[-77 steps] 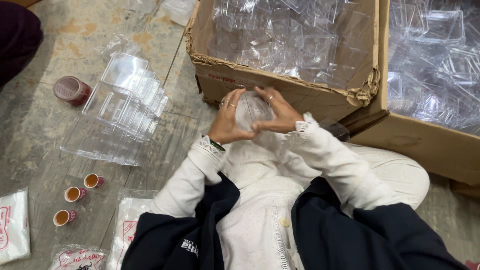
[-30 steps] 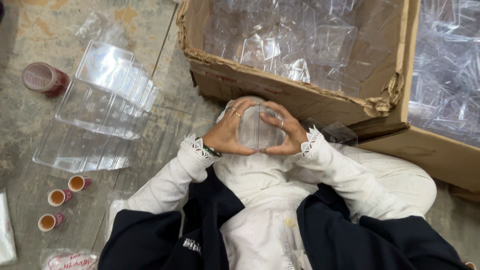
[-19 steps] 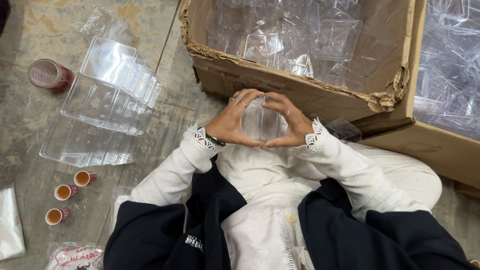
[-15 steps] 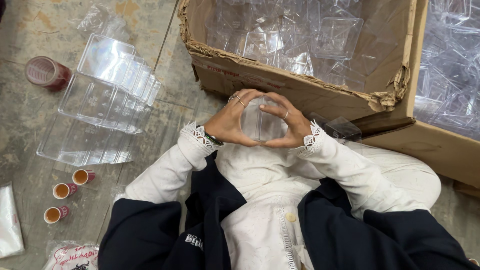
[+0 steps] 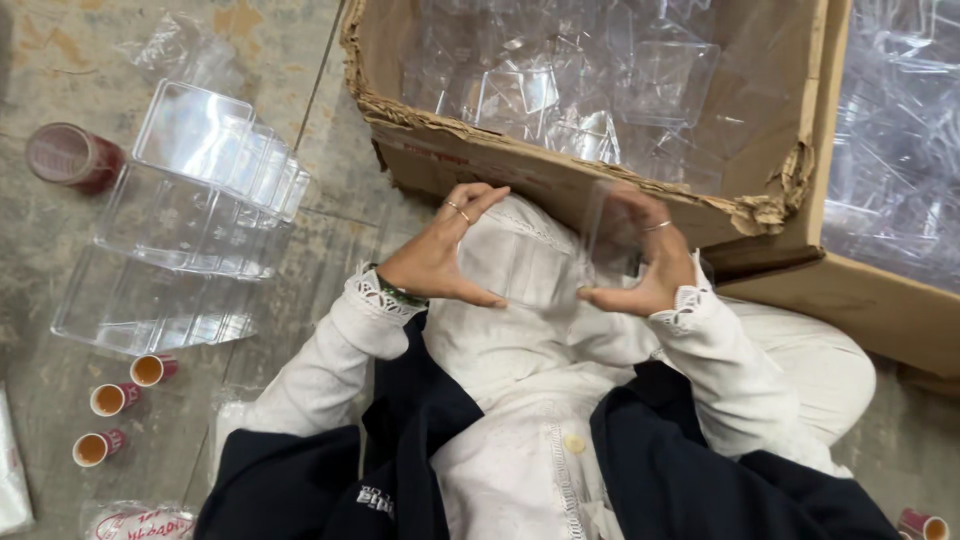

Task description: The person sits on the floor in front of cardboard boxes filled with clear plastic container parts. They take base and lid pieces from the boxes, fit the pieces together by hand, and stack the assembled containers on the floor beside them.

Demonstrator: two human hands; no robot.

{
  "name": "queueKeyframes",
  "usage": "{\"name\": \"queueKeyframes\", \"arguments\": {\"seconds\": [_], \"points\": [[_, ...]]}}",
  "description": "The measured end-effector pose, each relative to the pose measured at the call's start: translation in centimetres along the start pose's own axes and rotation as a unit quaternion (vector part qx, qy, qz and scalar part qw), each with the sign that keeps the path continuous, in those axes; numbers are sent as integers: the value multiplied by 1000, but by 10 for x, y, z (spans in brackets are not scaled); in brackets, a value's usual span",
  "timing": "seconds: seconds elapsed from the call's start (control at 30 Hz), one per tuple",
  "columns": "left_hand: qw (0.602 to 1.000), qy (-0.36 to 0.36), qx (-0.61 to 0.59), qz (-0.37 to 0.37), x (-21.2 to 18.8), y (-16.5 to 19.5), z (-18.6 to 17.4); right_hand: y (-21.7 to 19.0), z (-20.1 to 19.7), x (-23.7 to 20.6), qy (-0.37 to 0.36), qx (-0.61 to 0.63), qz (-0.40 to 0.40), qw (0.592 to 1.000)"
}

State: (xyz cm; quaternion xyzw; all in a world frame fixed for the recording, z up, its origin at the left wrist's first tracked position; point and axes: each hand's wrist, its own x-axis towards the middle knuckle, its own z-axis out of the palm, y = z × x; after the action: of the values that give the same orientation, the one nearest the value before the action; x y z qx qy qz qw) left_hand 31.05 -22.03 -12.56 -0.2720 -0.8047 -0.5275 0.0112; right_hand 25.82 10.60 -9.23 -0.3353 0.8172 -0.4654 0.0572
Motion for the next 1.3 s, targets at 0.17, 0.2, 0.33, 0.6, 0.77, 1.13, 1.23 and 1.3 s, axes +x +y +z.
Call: {"name": "queueKeyframes", "arguments": {"seconds": [0.17, 0.2, 0.33, 0.6, 0.77, 1.13, 1.23, 1.3], "points": [[1000, 5, 5, 6, 7, 9, 19, -18, 36, 1, -28, -3, -104, 994], [1000, 10, -1, 9, 7, 10, 21, -17, 40, 0, -21, 1, -106, 994], [1000, 12, -13, -2, 1, 15, 25, -13, 53, -8, -1, 8, -99, 995], [999, 8, -30, -14, 0, 20, 32, 4, 61, -17, -12, 16, -72, 997], [1000, 1, -25, -16, -3, 20, 33, 17, 73, -22, 7, 78, -74, 994], [996, -5, -69, -63, -4, -5, 36, 33, 82, -9, -46, 36, -95, 994], [993, -6, -82, -87, -6, -6, 32, 23, 60, -8, -138, -27, -106, 984], [992, -7, -89, -89, -6, -6, 31, 18, 53, -10, -151, -52, -98, 982]]}}
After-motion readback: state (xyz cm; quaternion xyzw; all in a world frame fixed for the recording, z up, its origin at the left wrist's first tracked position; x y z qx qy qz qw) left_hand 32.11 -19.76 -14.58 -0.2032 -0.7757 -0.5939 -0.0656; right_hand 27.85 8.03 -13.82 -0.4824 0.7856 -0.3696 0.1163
